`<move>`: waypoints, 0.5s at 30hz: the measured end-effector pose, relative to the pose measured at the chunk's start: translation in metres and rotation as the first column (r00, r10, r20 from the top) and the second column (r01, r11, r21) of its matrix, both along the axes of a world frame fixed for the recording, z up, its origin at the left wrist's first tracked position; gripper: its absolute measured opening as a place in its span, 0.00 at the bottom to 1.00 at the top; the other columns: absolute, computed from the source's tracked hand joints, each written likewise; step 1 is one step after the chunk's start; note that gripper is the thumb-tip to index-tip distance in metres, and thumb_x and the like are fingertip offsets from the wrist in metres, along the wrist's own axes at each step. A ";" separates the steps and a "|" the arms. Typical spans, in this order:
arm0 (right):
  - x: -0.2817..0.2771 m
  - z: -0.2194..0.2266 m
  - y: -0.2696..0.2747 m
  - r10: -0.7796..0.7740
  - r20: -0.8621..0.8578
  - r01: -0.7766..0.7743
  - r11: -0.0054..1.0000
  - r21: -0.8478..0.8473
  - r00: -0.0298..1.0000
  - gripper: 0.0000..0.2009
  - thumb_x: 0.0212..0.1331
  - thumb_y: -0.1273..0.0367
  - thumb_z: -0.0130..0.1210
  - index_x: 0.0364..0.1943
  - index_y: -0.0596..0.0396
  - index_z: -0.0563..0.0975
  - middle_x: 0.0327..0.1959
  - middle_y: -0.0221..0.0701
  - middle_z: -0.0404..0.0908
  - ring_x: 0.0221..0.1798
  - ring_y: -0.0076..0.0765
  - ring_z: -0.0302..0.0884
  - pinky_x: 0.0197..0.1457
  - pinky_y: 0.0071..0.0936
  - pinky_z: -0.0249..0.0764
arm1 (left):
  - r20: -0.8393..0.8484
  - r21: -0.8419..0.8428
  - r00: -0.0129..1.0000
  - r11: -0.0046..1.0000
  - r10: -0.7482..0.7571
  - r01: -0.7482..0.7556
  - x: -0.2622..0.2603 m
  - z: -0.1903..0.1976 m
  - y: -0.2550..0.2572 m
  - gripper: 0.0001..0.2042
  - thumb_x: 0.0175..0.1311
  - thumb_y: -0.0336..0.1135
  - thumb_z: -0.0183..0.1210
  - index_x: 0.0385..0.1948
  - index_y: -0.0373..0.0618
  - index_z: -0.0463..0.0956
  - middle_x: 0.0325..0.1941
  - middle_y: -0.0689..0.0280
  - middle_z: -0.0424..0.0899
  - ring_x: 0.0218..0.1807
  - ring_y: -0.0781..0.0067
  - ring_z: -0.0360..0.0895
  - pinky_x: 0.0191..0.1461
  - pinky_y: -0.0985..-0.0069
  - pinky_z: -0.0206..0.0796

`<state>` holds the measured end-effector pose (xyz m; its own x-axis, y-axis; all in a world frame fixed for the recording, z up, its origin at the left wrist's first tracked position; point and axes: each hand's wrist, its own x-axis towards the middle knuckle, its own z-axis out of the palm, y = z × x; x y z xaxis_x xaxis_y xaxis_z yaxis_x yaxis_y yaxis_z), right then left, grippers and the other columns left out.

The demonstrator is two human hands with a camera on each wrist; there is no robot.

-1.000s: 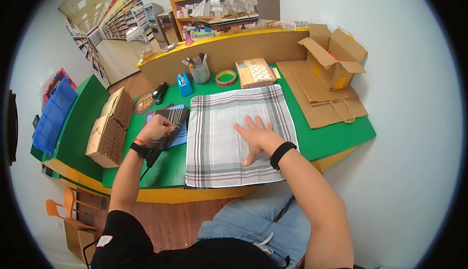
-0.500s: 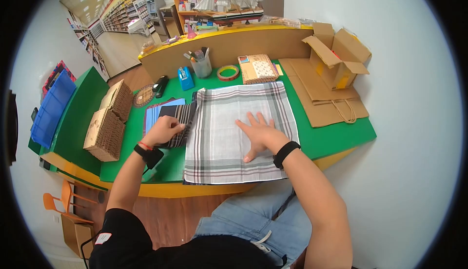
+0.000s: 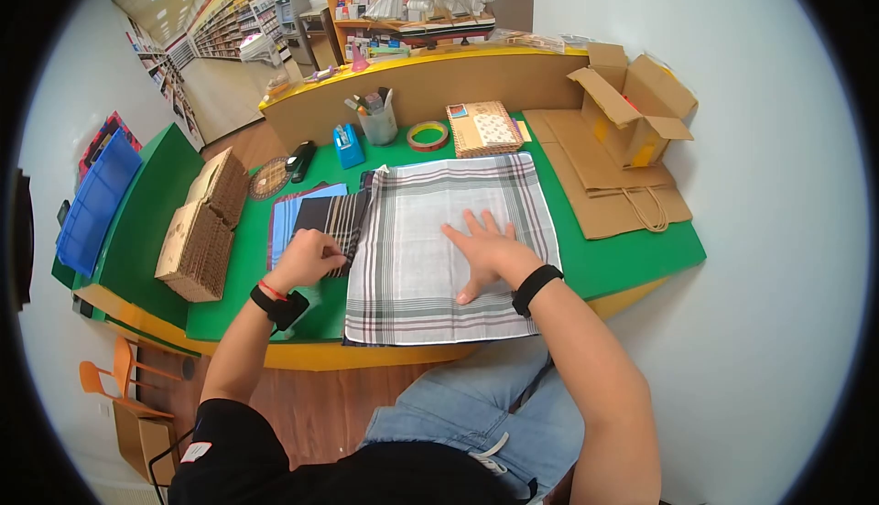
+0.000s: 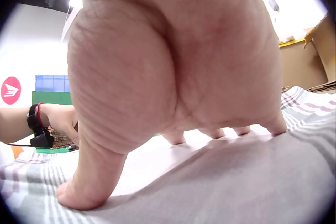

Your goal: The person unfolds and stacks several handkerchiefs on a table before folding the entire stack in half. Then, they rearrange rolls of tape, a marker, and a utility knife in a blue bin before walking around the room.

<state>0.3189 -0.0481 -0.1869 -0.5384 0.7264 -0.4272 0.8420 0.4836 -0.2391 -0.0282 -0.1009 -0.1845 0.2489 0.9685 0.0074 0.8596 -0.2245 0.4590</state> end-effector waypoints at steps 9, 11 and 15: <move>-0.001 0.000 -0.001 -0.009 -0.013 0.009 1.000 0.008 1.000 0.70 0.27 0.49 0.83 0.80 0.33 0.44 0.84 0.43 0.32 0.84 0.59 0.24 0.79 0.69 0.37 | -0.004 0.108 0.997 0.991 -0.082 0.082 0.011 0.007 -0.011 0.18 0.46 0.41 0.76 0.31 0.36 0.83 0.29 0.55 0.86 0.30 0.58 0.84 0.38 0.67 0.76; -0.001 0.002 -0.003 -0.011 -0.011 0.011 1.000 0.006 1.000 0.70 0.27 0.49 0.83 0.80 0.33 0.44 0.84 0.43 0.32 0.84 0.59 0.24 0.79 0.69 0.37 | 0.023 0.031 0.996 0.996 -0.085 0.085 0.008 0.001 -0.005 0.17 0.46 0.41 0.76 0.29 0.36 0.82 0.28 0.54 0.85 0.30 0.57 0.84 0.39 0.67 0.75; 0.000 0.002 -0.002 -0.011 -0.023 0.011 1.000 0.007 1.000 0.70 0.27 0.50 0.83 0.80 0.33 0.45 0.84 0.43 0.32 0.84 0.59 0.24 0.79 0.69 0.36 | -0.032 -0.029 0.999 0.999 -0.026 0.025 -0.001 -0.003 -0.002 0.14 0.48 0.36 0.74 0.29 0.36 0.82 0.27 0.55 0.84 0.31 0.58 0.83 0.38 0.67 0.75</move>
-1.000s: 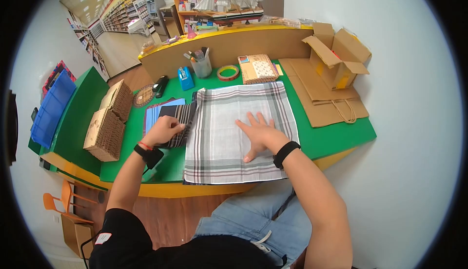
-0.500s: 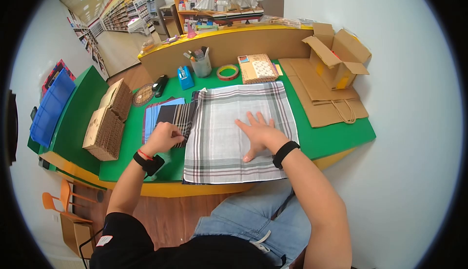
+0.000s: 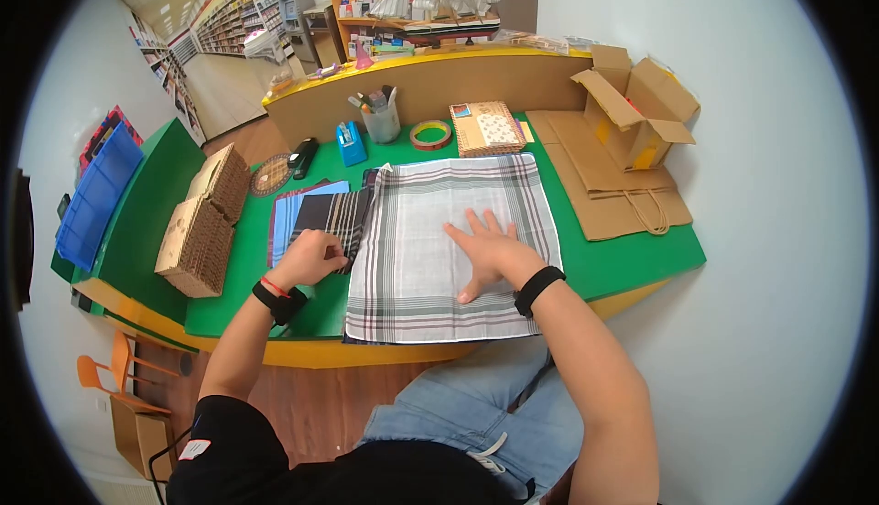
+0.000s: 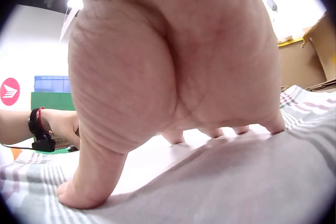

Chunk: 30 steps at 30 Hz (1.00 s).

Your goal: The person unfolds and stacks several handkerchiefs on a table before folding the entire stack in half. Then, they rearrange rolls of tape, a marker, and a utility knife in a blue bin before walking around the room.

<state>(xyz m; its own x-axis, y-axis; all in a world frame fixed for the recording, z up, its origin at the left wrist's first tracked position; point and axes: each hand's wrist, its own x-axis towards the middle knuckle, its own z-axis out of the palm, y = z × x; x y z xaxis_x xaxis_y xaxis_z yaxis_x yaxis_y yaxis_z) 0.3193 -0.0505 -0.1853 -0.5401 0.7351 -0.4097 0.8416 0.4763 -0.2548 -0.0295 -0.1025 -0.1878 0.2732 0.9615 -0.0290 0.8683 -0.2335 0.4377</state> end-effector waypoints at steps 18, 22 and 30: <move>0.001 -0.001 0.000 -0.001 -0.001 0.001 1.000 0.001 1.000 0.71 0.27 0.49 0.83 0.80 0.33 0.45 0.84 0.42 0.32 0.84 0.58 0.23 0.79 0.68 0.35 | 0.010 0.027 0.989 0.989 0.145 -0.145 -0.048 0.015 -0.018 0.06 0.59 0.28 0.66 0.31 0.32 0.82 0.21 0.55 0.83 0.24 0.65 0.82 0.32 0.69 0.71; 0.000 -0.002 -0.001 -0.002 -0.005 0.002 1.000 -0.006 1.000 0.71 0.27 0.49 0.83 0.80 0.33 0.44 0.84 0.42 0.32 0.84 0.58 0.23 0.79 0.68 0.35 | 0.301 -0.113 0.933 0.979 0.197 -0.171 -0.056 0.002 -0.018 0.07 0.66 0.27 0.63 0.33 0.29 0.82 0.25 0.61 0.86 0.30 0.76 0.84 0.34 0.75 0.74; 0.000 -0.001 0.001 -0.003 -0.001 0.003 1.000 -0.015 1.000 0.71 0.27 0.49 0.83 0.80 0.32 0.44 0.84 0.42 0.31 0.84 0.58 0.23 0.79 0.69 0.35 | 0.426 -0.202 0.880 0.970 0.212 -0.135 -0.060 0.000 -0.016 0.09 0.70 0.27 0.60 0.43 0.27 0.82 0.29 0.64 0.86 0.32 0.79 0.83 0.39 0.79 0.77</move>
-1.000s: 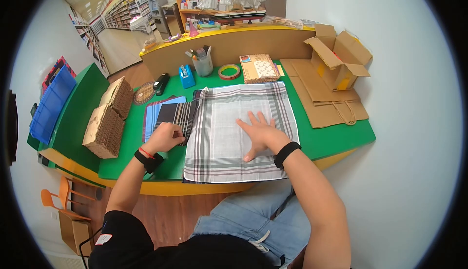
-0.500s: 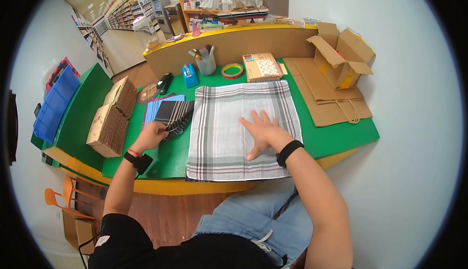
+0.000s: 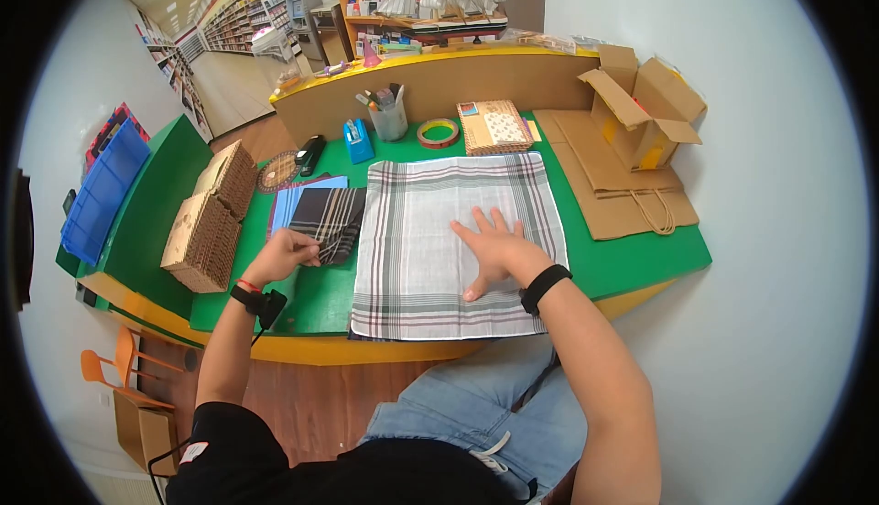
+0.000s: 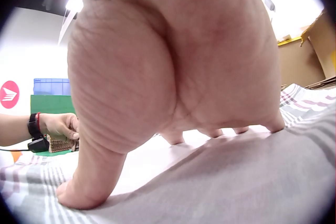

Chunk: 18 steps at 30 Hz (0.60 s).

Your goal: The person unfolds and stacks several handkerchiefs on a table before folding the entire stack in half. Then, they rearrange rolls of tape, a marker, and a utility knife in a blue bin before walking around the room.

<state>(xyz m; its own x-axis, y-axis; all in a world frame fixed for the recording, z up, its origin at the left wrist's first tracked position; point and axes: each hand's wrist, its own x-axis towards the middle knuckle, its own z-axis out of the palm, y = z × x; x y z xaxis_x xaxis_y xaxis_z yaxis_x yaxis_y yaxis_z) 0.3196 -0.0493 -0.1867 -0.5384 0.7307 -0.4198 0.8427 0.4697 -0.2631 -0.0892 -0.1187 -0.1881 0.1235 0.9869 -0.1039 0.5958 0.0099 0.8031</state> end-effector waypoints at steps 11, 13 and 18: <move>-0.021 0.020 -0.013 0.117 0.097 -0.135 0.969 0.205 0.988 0.67 0.32 0.50 0.80 0.79 0.43 0.46 0.81 0.50 0.45 0.82 0.62 0.41 0.79 0.67 0.41 | 0.347 0.825 0.883 0.345 0.317 -0.448 0.034 0.066 0.029 0.08 0.77 0.31 0.53 0.40 0.35 0.76 0.28 0.68 0.78 0.29 0.84 0.70 0.33 0.81 0.65; -0.034 0.032 -0.019 0.195 0.056 -0.202 0.928 0.314 0.979 0.65 0.35 0.50 0.79 0.79 0.46 0.47 0.79 0.51 0.49 0.80 0.63 0.47 0.78 0.67 0.44 | 0.311 0.878 0.905 0.276 0.290 -0.390 0.056 0.101 0.019 0.08 0.77 0.32 0.53 0.41 0.35 0.75 0.28 0.70 0.77 0.29 0.86 0.69 0.33 0.82 0.65; -0.092 0.051 -0.042 0.283 -0.824 0.179 0.893 0.413 0.491 0.40 0.50 0.59 0.71 0.69 0.53 0.67 0.67 0.55 0.69 0.68 0.61 0.69 0.68 0.49 0.67 | 0.293 0.898 0.956 0.345 -0.006 -0.273 0.111 0.143 0.007 0.08 0.78 0.33 0.52 0.43 0.37 0.74 0.27 0.73 0.75 0.29 0.89 0.67 0.32 0.85 0.62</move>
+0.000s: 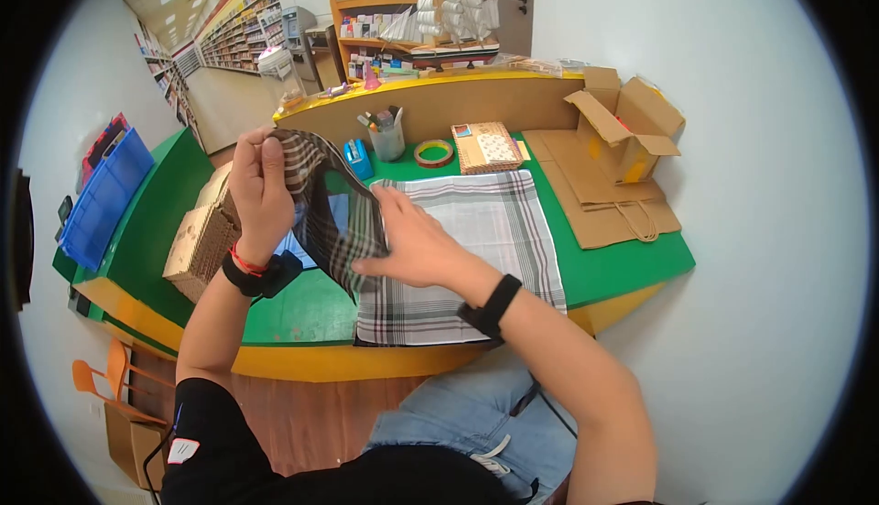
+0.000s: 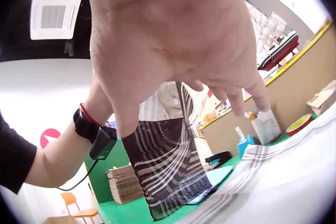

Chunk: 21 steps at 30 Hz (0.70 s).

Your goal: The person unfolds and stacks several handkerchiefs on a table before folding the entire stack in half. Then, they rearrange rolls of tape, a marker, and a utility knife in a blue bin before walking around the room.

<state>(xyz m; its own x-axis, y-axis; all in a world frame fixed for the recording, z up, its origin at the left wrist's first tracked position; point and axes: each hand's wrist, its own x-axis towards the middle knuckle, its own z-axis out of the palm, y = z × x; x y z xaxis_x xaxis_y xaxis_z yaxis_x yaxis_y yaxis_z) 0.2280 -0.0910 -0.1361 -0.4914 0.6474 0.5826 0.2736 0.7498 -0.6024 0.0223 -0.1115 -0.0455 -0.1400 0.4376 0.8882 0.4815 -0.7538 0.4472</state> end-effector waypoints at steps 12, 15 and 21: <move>0.130 0.084 0.090 -0.617 -0.006 0.617 0.785 0.055 0.787 0.06 0.59 0.72 0.60 0.38 0.56 0.86 0.34 0.46 0.86 0.40 0.51 0.86 0.45 0.40 0.79 | -0.443 0.229 0.825 0.934 0.351 -0.275 -0.045 0.037 0.055 0.05 0.73 0.32 0.56 0.42 0.42 0.75 0.27 0.50 0.80 0.30 0.47 0.80 0.33 0.61 0.70; 0.165 0.101 0.089 -0.695 0.105 0.688 0.719 0.100 0.712 0.07 0.62 0.71 0.58 0.39 0.57 0.85 0.33 0.45 0.86 0.39 0.52 0.85 0.44 0.42 0.78 | -0.384 0.193 0.846 0.928 0.370 -0.318 -0.049 0.024 0.073 0.06 0.73 0.33 0.56 0.43 0.42 0.75 0.28 0.51 0.81 0.31 0.47 0.81 0.32 0.59 0.69; 0.200 0.112 0.078 -0.649 -0.176 0.629 0.761 -0.161 0.740 0.10 0.65 0.69 0.59 0.42 0.61 0.83 0.26 0.32 0.84 0.31 0.27 0.81 0.39 0.28 0.77 | -0.262 0.122 0.916 0.952 0.303 -0.280 -0.031 0.026 0.078 0.07 0.74 0.34 0.56 0.40 0.40 0.78 0.28 0.53 0.82 0.30 0.51 0.80 0.33 0.63 0.69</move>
